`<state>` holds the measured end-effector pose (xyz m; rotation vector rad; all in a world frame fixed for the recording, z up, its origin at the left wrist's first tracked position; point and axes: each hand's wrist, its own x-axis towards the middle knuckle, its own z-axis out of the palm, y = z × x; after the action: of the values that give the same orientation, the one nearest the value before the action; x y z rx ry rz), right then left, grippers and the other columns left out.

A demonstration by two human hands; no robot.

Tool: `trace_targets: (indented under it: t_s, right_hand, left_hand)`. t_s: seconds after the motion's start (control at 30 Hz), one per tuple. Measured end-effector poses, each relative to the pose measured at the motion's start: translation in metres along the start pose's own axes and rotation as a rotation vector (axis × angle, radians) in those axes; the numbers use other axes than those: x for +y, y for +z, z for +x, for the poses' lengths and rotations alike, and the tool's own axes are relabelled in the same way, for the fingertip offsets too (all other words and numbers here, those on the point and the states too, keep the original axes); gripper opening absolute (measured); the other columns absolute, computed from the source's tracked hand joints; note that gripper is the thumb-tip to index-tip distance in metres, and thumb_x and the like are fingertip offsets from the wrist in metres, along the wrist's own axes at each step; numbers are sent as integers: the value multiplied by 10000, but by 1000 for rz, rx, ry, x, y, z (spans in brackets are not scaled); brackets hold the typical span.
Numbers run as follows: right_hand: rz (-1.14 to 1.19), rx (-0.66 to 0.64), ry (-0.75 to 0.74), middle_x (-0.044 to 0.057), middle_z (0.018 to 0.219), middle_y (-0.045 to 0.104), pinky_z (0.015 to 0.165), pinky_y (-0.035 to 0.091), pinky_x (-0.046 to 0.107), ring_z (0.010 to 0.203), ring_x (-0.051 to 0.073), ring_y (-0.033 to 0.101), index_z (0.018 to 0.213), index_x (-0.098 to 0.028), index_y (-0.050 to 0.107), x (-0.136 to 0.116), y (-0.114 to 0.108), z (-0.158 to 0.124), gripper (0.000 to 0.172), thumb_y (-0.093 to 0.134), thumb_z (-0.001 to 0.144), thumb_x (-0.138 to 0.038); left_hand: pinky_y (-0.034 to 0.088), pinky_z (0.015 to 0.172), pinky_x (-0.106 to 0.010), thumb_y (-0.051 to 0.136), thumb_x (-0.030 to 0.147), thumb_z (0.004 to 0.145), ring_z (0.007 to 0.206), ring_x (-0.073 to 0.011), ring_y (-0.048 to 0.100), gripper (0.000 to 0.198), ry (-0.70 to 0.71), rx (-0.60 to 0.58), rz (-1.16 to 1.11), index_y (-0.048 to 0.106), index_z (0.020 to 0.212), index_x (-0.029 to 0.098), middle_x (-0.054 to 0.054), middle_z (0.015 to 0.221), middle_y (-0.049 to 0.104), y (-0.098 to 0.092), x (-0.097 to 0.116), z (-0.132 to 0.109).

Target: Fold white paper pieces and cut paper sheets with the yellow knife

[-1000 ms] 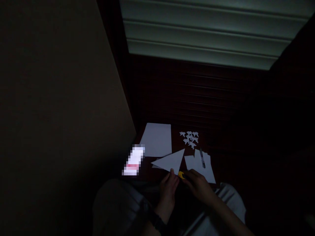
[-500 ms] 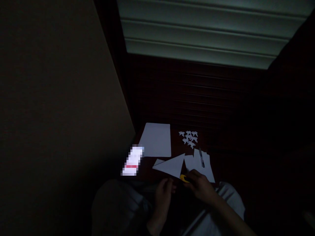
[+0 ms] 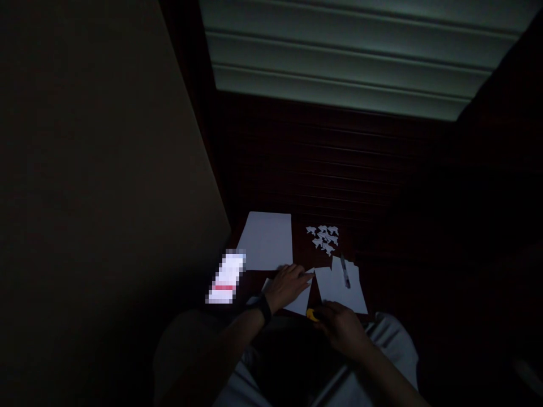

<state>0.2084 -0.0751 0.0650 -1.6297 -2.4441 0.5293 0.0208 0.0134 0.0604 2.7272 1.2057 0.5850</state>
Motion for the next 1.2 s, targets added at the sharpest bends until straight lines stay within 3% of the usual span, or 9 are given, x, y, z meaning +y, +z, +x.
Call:
trace_targets:
  t_s: [0.3, 0.63, 0.77, 1.03, 1.2]
  right_hand:
    - [-12, 74, 33, 51, 981, 548, 698, 393, 243, 834, 171, 546, 1127, -262, 524, -4, 16, -9, 293, 476, 839, -285]
    - [-206, 111, 51, 46, 942, 567, 668, 375, 251, 775, 168, 545, 1192, -294, 478, -4, 21, -9, 359, 494, 835, -268]
    - [-245, 114, 36, 52, 951, 571, 700, 375, 258, 801, 175, 542, 1152, -271, 507, -7, 19, -10, 325, 502, 829, -237]
    - [-247, 111, 43, 45, 934, 571, 617, 378, 235, 747, 156, 556, 1144, -274, 497, -10, 27, -16, 290, 473, 855, -288]
    - [-186, 116, 71, 43, 914, 573, 632, 387, 228, 749, 152, 563, 1144, -275, 498, -10, 31, -17, 286, 460, 863, -314]
  left_hand:
    - [351, 804, -371, 387, 303, 885, 875, -190, 469, 218, -22, 30, -20, 561, 999, 240, -49, 903, 503, 15, -11, -7]
    - [343, 840, -400, 426, 386, 854, 926, -215, 465, 271, -64, 47, -44, 536, 1051, 234, -60, 967, 507, 14, -14, -11]
    - [350, 828, -396, 449, 459, 821, 916, -226, 469, 304, -109, 15, -15, 550, 974, 217, -68, 943, 511, 13, -19, -18]
    - [366, 798, -364, 468, 594, 738, 952, -245, 475, 479, -280, -65, 23, 507, 1019, 208, -93, 1003, 505, 12, -26, -29]
    - [382, 762, -342, 433, 557, 785, 893, -222, 494, 414, -251, -56, 28, 508, 989, 204, -81, 946, 515, 7, -27, -27]
